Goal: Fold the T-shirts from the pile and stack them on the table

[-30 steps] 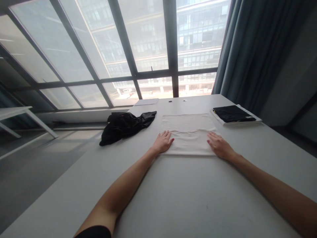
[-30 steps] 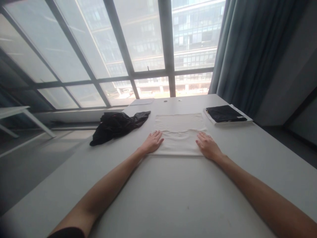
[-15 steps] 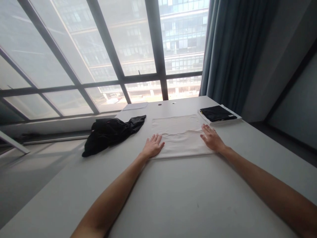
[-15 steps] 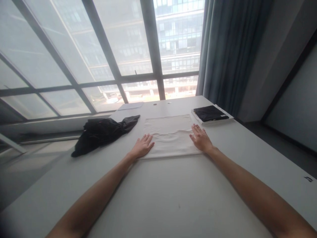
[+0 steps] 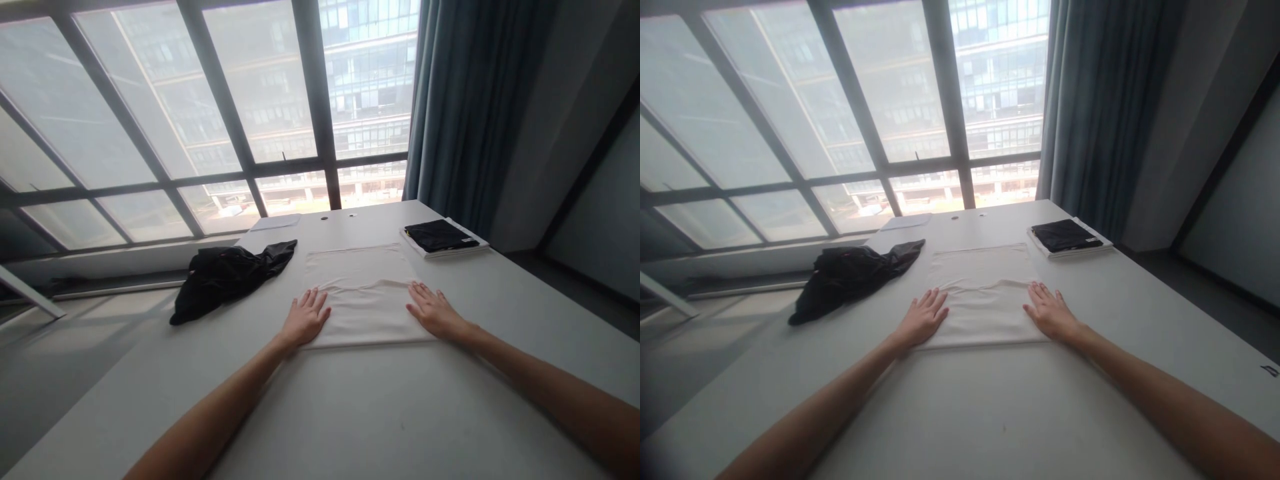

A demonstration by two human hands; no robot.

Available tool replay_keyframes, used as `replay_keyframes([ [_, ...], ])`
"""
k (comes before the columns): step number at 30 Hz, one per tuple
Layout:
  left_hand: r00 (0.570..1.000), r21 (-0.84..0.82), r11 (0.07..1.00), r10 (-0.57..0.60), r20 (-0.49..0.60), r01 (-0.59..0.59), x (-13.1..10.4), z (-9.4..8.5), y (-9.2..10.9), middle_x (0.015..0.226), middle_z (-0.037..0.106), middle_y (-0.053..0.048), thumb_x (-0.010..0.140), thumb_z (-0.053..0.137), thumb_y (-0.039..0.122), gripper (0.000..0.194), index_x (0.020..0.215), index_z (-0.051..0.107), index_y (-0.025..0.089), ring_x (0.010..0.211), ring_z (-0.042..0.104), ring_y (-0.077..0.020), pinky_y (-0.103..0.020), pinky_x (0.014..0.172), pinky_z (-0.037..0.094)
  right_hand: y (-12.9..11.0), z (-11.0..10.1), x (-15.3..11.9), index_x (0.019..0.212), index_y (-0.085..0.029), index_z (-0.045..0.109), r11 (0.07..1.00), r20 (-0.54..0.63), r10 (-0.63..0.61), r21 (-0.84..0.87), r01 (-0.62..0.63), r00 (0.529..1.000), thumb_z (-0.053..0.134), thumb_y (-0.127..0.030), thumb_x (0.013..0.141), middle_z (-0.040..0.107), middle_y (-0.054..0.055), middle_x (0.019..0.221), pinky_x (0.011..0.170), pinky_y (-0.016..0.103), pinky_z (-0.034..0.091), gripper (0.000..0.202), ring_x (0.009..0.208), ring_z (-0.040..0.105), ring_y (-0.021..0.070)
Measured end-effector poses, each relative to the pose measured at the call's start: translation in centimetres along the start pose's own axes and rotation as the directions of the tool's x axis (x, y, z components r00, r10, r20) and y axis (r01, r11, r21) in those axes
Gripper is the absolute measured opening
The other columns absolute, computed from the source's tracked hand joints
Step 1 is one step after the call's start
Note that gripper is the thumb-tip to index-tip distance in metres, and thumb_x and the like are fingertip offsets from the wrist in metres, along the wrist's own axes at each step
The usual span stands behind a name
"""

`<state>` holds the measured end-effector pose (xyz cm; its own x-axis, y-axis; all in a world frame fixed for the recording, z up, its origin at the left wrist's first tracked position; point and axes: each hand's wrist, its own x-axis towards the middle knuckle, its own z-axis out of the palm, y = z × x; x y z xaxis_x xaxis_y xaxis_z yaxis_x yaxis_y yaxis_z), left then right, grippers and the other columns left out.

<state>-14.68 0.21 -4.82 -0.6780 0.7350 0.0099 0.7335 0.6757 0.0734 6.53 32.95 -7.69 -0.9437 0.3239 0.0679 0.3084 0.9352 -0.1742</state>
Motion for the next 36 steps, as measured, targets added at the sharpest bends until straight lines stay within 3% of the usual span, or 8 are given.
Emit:
replay_keyframes([
  [6, 0.997, -0.021, 0.999, -0.033, 0.076, 0.035, -3.9, -0.7, 0.8, 0.169, 0.012, -0.011, 0.102, 0.025, 0.065, 0.071, 0.162, 0.027, 0.028, 0.156, 0.011, -0.0357, -0.067, 0.119, 0.014, -0.9, -1.2, -2.9, 0.158, -0.014, 0.037, 0.993, -0.021, -0.115, -0.033, 0.114, 0.993, 0.032, -0.050, 0.102, 0.018, 0.015, 0.168, 0.121, 0.065, 0.013, 0.067, 0.156, 0.015, 0.0313],
  [10, 0.996, -0.024, 0.996, 0.084, -0.013, -0.084, -2.3, -2.0, 2.1, 0.170, 0.014, -0.008, 0.103, 0.026, 0.063, 0.069, 0.162, 0.026, 0.028, 0.157, 0.008, -0.0310, -0.058, 0.123, 0.013, -2.6, -2.4, -0.8, 0.157, -0.013, 0.037, 0.970, -0.167, -0.244, -0.034, 0.242, 0.955, 0.029, -0.047, 0.104, 0.022, 0.016, 0.167, 0.123, 0.058, 0.017, 0.063, 0.156, 0.017, 0.0280],
  [12, 0.986, -0.019, 0.986, 0.163, -0.044, -0.164, -1.1, -1.8, 2.6, 0.169, 0.017, -0.006, 0.105, 0.026, 0.058, 0.065, 0.162, 0.028, 0.027, 0.157, 0.008, -0.0277, -0.053, 0.125, 0.013, -3.4, -2.1, 0.7, 0.157, -0.013, 0.038, 0.970, -0.147, -0.242, -0.022, 0.242, 0.959, 0.028, -0.045, 0.104, 0.025, 0.018, 0.166, 0.122, 0.057, 0.020, 0.062, 0.155, 0.020, 0.0281],
  [15, 0.986, -0.030, 0.985, 0.170, -0.006, -0.170, -0.1, -0.6, 2.7, 0.168, 0.021, -0.008, 0.106, 0.024, 0.057, 0.064, 0.161, 0.032, 0.025, 0.157, 0.012, -0.0281, -0.052, 0.125, 0.015, -3.8, -0.8, 2.0, 0.157, -0.014, 0.038, 0.974, -0.055, -0.228, -0.005, 0.228, 0.972, 0.028, -0.049, 0.104, 0.029, 0.018, 0.165, 0.122, 0.057, 0.022, 0.064, 0.154, 0.023, 0.0289],
  [20, 0.988, -0.048, 0.987, 0.156, 0.002, -0.155, -0.1, 0.5, 2.3, 0.168, 0.020, -0.009, 0.105, 0.022, 0.060, 0.068, 0.162, 0.029, 0.023, 0.157, 0.012, -0.0284, -0.052, 0.125, 0.013, -3.4, 0.2, 2.0, 0.157, -0.015, 0.038, 0.975, -0.033, -0.221, 0.000, 0.221, 0.975, 0.027, -0.052, 0.104, 0.031, 0.016, 0.164, 0.122, 0.056, 0.022, 0.066, 0.154, 0.025, 0.0286],
  [27, 0.992, -0.137, 0.983, 0.121, -0.036, -0.125, -0.3, -2.1, 0.3, 0.169, 0.020, -0.007, 0.107, 0.018, 0.055, 0.064, 0.162, 0.028, 0.024, 0.157, 0.013, -0.0250, -0.050, 0.125, 0.016, -2.5, -1.5, 1.6, 0.157, -0.013, 0.037, 0.969, -0.240, -0.246, -0.028, 0.246, 0.939, 0.027, -0.043, 0.105, 0.031, 0.016, 0.164, 0.122, 0.055, 0.021, 0.061, 0.154, 0.025, 0.0271],
  [32, 0.995, -0.032, 0.998, 0.058, 0.079, -0.056, -0.7, -1.0, -2.4, 0.169, 0.015, -0.012, 0.106, 0.021, 0.055, 0.066, 0.163, 0.025, 0.020, 0.157, 0.009, -0.0310, -0.057, 0.123, 0.014, -1.1, -0.7, 1.6, 0.156, -0.013, 0.039, 0.978, -0.046, -0.207, 0.008, 0.207, 0.977, 0.026, -0.050, 0.105, 0.032, 0.017, 0.163, 0.120, 0.058, 0.025, 0.065, 0.153, 0.028, 0.0297],
  [36, 0.998, 0.000, 0.998, 0.059, 0.020, -0.059, -0.6, -0.6, -2.8, 0.169, 0.016, -0.013, 0.106, 0.021, 0.054, 0.067, 0.163, 0.024, 0.018, 0.157, 0.011, -0.0315, -0.059, 0.123, 0.014, -0.7, -0.2, 1.8, 0.157, -0.011, 0.037, 0.975, -0.125, -0.220, -0.015, 0.220, 0.967, 0.025, -0.047, 0.106, 0.030, 0.018, 0.164, 0.121, 0.057, 0.023, 0.064, 0.153, 0.026, 0.0279],
])
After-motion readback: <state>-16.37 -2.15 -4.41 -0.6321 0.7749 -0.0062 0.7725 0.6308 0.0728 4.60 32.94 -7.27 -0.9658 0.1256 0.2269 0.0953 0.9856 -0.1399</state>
